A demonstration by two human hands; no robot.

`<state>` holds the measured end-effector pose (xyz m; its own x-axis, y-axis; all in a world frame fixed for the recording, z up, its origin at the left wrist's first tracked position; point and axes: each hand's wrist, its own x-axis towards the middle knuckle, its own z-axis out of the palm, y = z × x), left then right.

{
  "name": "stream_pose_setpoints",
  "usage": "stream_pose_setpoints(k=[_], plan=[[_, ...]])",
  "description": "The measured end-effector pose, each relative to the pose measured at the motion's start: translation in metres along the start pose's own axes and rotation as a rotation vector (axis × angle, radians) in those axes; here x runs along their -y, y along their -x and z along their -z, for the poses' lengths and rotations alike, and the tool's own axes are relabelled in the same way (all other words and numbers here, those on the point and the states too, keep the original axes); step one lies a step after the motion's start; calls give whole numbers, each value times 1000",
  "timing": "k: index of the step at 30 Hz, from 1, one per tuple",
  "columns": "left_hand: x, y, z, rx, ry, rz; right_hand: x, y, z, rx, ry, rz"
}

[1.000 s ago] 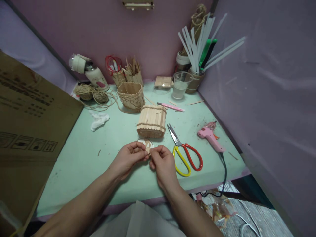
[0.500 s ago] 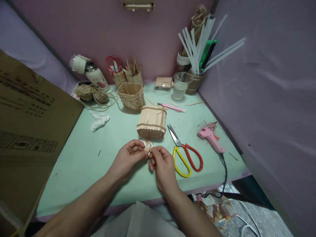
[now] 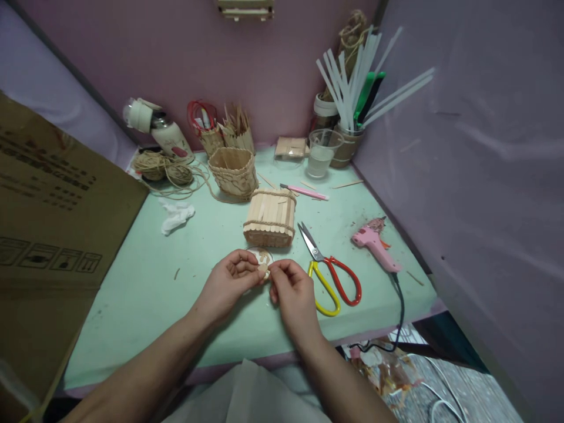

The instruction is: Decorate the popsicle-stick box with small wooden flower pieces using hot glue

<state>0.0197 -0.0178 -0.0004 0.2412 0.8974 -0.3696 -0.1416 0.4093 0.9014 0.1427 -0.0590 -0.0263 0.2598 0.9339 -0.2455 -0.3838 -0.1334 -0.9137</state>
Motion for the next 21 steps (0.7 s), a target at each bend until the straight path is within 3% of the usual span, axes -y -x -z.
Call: stream_pose_setpoints(k=[16,19,21], plan=[[-7,2,0,19,-90,-90,11,0,-4,-21,130,12],[-19,-3,13,-88,-86,-129,13,-1,-1,-69,127,49],[-28,-8,24,-248,-33,-236,16,-2,1,-106,148,73]])
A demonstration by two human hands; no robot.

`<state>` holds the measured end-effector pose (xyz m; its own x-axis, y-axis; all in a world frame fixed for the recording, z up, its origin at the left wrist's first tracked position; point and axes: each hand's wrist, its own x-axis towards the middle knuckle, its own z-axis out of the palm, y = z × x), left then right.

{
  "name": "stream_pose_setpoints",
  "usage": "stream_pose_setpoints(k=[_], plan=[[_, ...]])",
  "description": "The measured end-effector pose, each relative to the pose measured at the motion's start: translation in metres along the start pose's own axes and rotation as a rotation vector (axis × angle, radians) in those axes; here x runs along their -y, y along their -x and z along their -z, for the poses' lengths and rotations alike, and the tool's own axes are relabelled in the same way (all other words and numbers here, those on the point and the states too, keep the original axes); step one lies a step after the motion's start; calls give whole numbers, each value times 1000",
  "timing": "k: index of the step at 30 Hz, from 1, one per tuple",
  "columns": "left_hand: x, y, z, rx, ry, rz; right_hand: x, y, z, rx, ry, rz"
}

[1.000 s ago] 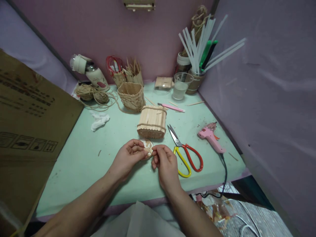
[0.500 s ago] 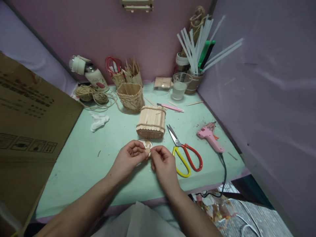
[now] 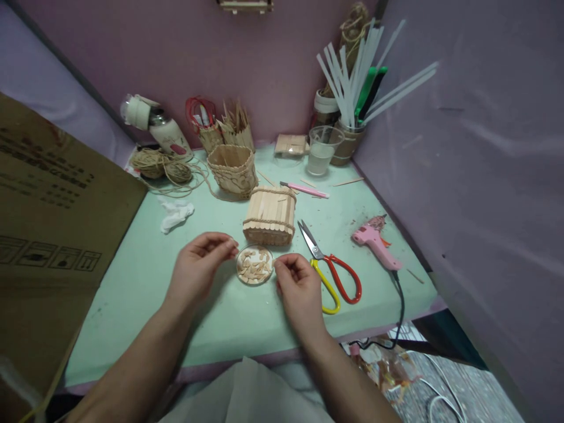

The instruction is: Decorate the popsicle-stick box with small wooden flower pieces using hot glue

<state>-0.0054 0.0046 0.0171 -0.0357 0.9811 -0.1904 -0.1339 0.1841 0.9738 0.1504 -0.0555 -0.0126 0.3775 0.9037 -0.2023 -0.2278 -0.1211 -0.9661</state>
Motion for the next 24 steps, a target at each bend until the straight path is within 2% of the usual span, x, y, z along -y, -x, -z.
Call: stream_pose_setpoints(k=[3,7,11,18,24], plan=[[-6,-9,12,-95,63,-52,3,-2,2,-16,68,33],[-7,-10,15,-81,81,-32,4,-4,0,4,136,53],[-6,-9,13,-82,86,-20,3,-4,-2,83,246,114],[-4,-12,15,-82,107,-2,-4,-7,-4,166,712,447],[-6,-12,15,-81,91,-11,-8,-11,-11,109,906,590]])
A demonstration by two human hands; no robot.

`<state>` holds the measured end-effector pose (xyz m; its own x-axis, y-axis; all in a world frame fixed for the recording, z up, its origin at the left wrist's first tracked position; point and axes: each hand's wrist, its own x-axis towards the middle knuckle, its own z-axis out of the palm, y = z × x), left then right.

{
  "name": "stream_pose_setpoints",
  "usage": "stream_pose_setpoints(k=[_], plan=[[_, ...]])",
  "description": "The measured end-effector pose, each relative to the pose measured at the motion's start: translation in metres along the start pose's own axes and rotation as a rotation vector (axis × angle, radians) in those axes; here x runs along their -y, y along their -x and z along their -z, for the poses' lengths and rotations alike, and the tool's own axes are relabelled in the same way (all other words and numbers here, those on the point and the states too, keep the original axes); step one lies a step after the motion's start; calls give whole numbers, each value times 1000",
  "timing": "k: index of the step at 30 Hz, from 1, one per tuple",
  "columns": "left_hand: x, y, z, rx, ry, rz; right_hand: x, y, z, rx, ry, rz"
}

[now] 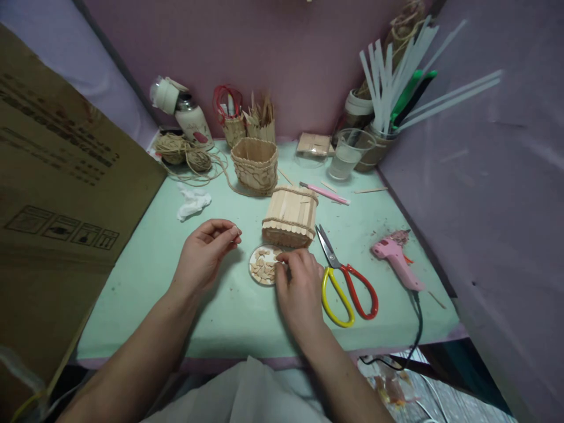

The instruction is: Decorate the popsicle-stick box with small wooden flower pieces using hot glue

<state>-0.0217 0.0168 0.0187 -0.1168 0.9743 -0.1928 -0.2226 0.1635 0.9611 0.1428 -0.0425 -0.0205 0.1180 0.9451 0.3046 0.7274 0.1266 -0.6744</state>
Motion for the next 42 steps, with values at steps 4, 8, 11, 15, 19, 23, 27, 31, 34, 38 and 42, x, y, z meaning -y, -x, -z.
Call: stream_pose_setpoints(k=[4,8,11,15,19,23,27,31,34,38,42], plan=[[0,1,0,-8,-18,-6,8,-4,-1,33,61,75],[1,0,1,-8,-35,-20,12,-7,-1,117,149,116],[1,0,1,-8,-28,-27,12,-9,0,147,190,123],[2,0,1,2,-29,-28,16,-13,0,253,185,154],[2,0,2,5,-31,-30,23,-19,-6,334,252,215],[3,0,3,0,-26,-26,26,-23,-12,369,359,240],[3,1,2,8,-24,-25,27,-23,-16,378,396,259],[3,2,0,21,-25,3,25,-21,-17,363,386,266],[3,2,-1,40,-16,25,23,-20,-18,358,377,270],[4,1,-2,39,3,52,21,-20,-18,364,386,293],[4,0,-2,48,30,93,20,-19,-16,314,296,306]])
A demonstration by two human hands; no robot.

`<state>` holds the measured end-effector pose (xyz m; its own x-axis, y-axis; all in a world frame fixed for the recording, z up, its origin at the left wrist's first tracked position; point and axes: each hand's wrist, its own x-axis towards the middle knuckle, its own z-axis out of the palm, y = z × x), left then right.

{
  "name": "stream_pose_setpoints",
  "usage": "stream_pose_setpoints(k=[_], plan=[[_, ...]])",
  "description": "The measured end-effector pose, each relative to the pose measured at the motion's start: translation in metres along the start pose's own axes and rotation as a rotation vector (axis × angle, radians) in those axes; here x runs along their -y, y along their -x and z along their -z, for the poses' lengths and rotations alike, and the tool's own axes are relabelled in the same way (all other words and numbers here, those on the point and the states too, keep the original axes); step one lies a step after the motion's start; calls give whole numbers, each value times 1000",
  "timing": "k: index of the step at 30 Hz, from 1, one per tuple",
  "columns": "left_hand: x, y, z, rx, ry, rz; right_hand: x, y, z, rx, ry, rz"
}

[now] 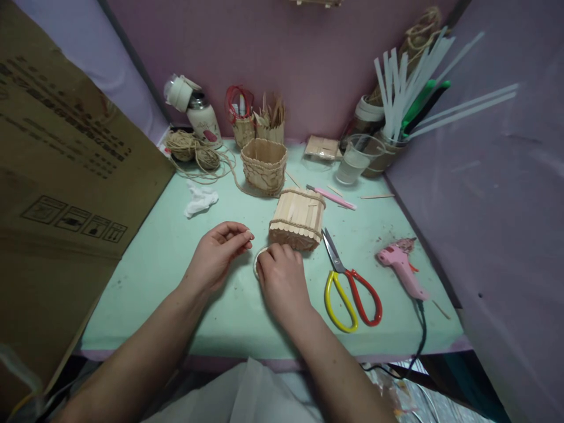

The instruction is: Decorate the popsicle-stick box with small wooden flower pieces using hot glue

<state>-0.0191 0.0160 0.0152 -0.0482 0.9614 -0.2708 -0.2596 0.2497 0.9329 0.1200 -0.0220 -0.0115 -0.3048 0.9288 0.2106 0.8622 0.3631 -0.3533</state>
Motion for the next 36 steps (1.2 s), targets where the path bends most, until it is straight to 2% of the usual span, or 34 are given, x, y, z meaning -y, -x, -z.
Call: stream_pose_setpoints(k=[4,9,13,18,26,36], plan=[[1,2,-1,51,46,109,-3,8,5,-170,-286,-51],[5,7,-6,122,65,172,-6,18,10,-298,-661,-266],[11,10,-11,157,12,138,-8,19,11,-301,-916,-402],[19,12,-15,177,-28,117,-14,18,10,-279,-1075,-478],[23,16,-18,211,-19,139,-20,15,17,-223,-1074,-514],[25,16,-18,219,-1,154,-16,17,16,-281,-1040,-539]])
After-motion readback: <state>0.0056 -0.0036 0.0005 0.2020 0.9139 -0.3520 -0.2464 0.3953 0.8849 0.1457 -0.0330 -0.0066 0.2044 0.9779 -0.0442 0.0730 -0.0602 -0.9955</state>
